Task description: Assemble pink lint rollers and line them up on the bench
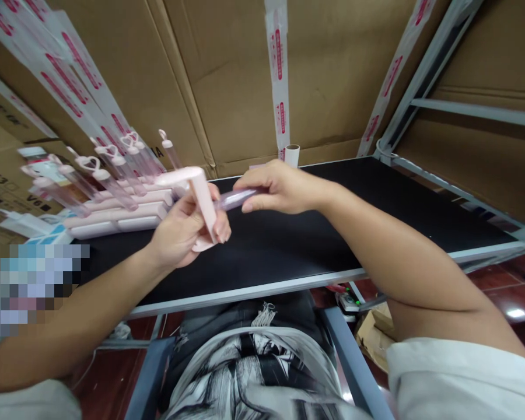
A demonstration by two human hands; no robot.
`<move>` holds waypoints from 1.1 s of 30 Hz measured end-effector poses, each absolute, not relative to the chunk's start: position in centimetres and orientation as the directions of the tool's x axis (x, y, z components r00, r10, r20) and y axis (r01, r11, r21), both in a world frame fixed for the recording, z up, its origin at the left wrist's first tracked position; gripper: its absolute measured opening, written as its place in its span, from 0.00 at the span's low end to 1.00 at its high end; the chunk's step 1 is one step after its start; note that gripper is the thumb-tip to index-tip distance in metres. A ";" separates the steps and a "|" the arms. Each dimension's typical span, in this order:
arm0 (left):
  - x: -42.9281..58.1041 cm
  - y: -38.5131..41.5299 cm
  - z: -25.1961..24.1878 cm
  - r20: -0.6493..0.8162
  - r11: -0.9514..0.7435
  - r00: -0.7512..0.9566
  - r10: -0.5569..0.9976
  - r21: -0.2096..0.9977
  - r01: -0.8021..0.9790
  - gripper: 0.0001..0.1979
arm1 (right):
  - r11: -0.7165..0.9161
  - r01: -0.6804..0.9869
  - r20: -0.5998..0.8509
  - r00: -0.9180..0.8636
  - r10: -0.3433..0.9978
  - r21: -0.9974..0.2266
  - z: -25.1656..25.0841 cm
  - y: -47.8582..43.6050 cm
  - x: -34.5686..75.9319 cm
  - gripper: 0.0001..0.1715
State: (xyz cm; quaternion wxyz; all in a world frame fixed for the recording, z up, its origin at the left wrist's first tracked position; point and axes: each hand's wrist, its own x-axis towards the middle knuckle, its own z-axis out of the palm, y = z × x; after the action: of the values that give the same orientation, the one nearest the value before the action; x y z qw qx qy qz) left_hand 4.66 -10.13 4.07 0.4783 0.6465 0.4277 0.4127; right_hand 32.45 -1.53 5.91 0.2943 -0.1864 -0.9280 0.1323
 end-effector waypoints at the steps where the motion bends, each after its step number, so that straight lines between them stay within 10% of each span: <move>1: 4.1 -10.1 4.6 0.197 -0.232 0.226 0.954 0.963 0.139 0.20 | 0.868 0.364 0.549 -0.672 0.496 -0.339 6.3 -0.9 33.8 0.30; 7: 2.0 -6.5 5.0 0.250 -0.248 0.002 0.968 0.961 0.125 0.17 | 0.590 0.548 0.753 0.118 0.647 -0.593 7.1 2.7 38.8 0.42; 11: 4.9 -2.1 3.3 0.112 -0.175 0.152 0.982 0.839 0.515 0.12 | 0.484 0.550 0.619 0.080 0.781 -0.681 6.3 2.9 37.1 0.31; 14: 8.4 1.5 3.1 0.218 -0.379 0.310 0.925 0.495 0.782 0.11 | 0.483 0.496 0.586 0.067 0.808 -0.722 5.7 3.5 36.4 0.18; 22: 17.3 8.7 0.5 0.378 -0.505 0.473 0.795 -0.019 0.863 0.13 | 0.376 0.613 0.536 0.092 0.839 -0.694 4.7 6.2 38.0 0.06; 33: 18.3 10.3 -1.9 0.346 -0.503 0.501 0.793 -0.091 0.860 0.11 | 0.145 0.938 -0.041 -0.166 0.985 -0.314 3.7 5.0 36.2 0.15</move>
State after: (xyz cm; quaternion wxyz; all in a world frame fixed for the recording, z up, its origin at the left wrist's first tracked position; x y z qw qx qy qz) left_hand 18.32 10.30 -1.92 -0.1268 0.8569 0.4823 0.1305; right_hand 36.15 4.95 3.69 0.0871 -0.6400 -0.7515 0.1345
